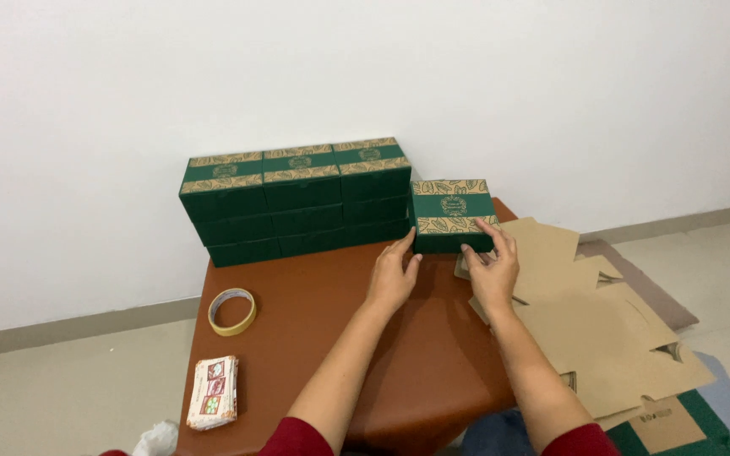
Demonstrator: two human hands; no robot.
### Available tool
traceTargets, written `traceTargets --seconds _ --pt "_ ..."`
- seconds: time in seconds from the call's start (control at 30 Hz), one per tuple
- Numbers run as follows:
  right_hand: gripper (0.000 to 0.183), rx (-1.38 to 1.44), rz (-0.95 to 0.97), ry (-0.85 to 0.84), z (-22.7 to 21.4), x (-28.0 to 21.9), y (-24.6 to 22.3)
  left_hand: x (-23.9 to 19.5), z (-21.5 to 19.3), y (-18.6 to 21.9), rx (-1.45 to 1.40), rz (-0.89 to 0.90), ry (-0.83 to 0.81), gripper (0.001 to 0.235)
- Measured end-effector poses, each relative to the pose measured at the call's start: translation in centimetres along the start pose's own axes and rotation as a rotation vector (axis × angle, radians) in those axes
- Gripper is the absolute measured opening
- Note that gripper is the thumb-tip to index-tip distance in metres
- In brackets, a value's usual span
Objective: Assembling outer cardboard packaging by folding templates around green boxes and adding small packets.
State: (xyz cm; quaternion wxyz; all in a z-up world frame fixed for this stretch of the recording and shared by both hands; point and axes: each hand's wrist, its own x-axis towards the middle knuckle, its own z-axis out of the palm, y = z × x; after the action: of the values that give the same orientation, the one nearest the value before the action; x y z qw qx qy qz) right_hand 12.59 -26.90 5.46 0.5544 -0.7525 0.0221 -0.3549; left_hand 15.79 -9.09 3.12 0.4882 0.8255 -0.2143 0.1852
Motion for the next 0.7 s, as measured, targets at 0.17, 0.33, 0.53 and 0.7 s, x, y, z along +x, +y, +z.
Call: traceTargets --seconds 0.17,0.33,0.53,0.7 --pt "0.056 -0.095 0.047 0.001 1.7 4.4 2.6 -0.9 -2.2 1.5 -0.064 -0.146 -0.182 0.064" --pt "0.056 -0.129 0.118 -0.057 3.2 7.7 5.2 -3.1 -3.1 -2.1 0.004 -0.266 -0.272 0.063" --pt "0.056 -0.241 0.095 -0.168 5.2 10.6 8.5 -3.0 -2.4 -4.8 -0.091 -0.25 -0.238 0.06" --pt "0.054 -0.216 0.112 -0.22 6.2 11.7 8.7 -2.5 -2.2 -5.8 -0.088 -0.251 -0.199 0.054"
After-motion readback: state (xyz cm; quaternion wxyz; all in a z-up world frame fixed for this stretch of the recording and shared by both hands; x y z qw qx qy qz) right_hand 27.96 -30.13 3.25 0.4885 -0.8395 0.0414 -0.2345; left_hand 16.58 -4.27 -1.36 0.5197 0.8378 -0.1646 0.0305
